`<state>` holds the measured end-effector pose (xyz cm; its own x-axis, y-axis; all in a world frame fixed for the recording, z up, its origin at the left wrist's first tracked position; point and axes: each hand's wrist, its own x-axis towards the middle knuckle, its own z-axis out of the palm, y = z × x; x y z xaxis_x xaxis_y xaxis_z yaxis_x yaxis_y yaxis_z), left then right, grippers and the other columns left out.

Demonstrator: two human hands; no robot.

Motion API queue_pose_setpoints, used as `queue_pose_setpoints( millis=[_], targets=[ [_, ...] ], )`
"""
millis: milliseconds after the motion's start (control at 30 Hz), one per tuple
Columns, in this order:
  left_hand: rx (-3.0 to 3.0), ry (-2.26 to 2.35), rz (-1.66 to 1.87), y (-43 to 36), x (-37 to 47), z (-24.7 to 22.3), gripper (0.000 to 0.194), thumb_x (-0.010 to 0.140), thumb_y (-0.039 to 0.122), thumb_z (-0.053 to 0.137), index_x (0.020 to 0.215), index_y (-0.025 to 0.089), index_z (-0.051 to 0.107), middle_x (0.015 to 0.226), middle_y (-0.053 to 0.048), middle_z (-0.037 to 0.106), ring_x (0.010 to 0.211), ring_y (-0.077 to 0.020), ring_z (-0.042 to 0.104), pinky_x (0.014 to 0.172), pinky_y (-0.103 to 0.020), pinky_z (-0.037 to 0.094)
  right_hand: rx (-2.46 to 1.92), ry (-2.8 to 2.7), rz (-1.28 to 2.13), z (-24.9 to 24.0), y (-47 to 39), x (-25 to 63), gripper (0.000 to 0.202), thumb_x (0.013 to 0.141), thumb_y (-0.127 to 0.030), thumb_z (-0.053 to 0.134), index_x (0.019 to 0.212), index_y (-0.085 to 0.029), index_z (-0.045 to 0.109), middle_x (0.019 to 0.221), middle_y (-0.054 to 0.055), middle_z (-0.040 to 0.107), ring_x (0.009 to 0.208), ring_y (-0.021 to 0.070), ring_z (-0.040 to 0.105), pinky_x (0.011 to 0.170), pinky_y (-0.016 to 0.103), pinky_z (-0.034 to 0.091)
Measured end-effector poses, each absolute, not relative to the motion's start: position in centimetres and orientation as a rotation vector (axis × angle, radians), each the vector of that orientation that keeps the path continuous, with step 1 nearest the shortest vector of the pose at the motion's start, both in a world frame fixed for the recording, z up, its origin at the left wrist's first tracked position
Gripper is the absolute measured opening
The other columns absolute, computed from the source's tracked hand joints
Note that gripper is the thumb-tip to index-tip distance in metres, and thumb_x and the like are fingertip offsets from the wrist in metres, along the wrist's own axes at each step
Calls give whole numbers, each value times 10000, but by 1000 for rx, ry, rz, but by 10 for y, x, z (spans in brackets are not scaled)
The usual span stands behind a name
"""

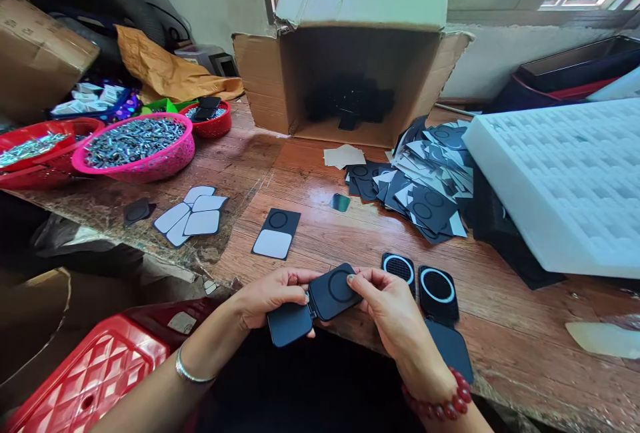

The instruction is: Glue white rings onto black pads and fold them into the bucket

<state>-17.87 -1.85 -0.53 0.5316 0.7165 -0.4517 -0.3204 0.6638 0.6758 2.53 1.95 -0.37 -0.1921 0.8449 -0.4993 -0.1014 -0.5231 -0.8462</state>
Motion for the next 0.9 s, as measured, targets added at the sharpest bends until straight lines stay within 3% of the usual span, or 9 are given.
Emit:
queue_pose_setpoints(
  millis=[233,467,600,900],
  targets=[
    [552,788,664,-20,-179,-6,522,636,118,618,1145,201,694,836,-50,724,680,-176,693,632,-302,585,-1455,-928,1686,-2,17,20,402,447,-480,896,625,-177,700,800,72,717,755,220,635,654,314,533],
    [543,784,690,-22,-179,-7,466,692,181,692,1158,185,688,856,-74,726,734,-205,711,642,-311,588,-1457,-973,1618,-3,15,20,391,465,-474,891,568,-174,663,788,70,697,725,198,598,616,292,497],
    [535,804,698,-24,-178,-5,445,731,251,730,1167,173,686,870,-94,731,723,-196,710,620,-292,588,-1421,-1060,1584,-6,13,21,368,524,-471,879,569,-173,667,798,66,693,722,187,596,651,286,489],
    [611,910,742,-28,-172,5,378,744,193,663,1119,190,713,763,-48,705,612,-140,662,568,-255,584,-1398,-1268,1365,-14,4,25,346,662,-513,799,642,-184,694,1048,99,670,924,243,618,802,333,499]
  ],
)
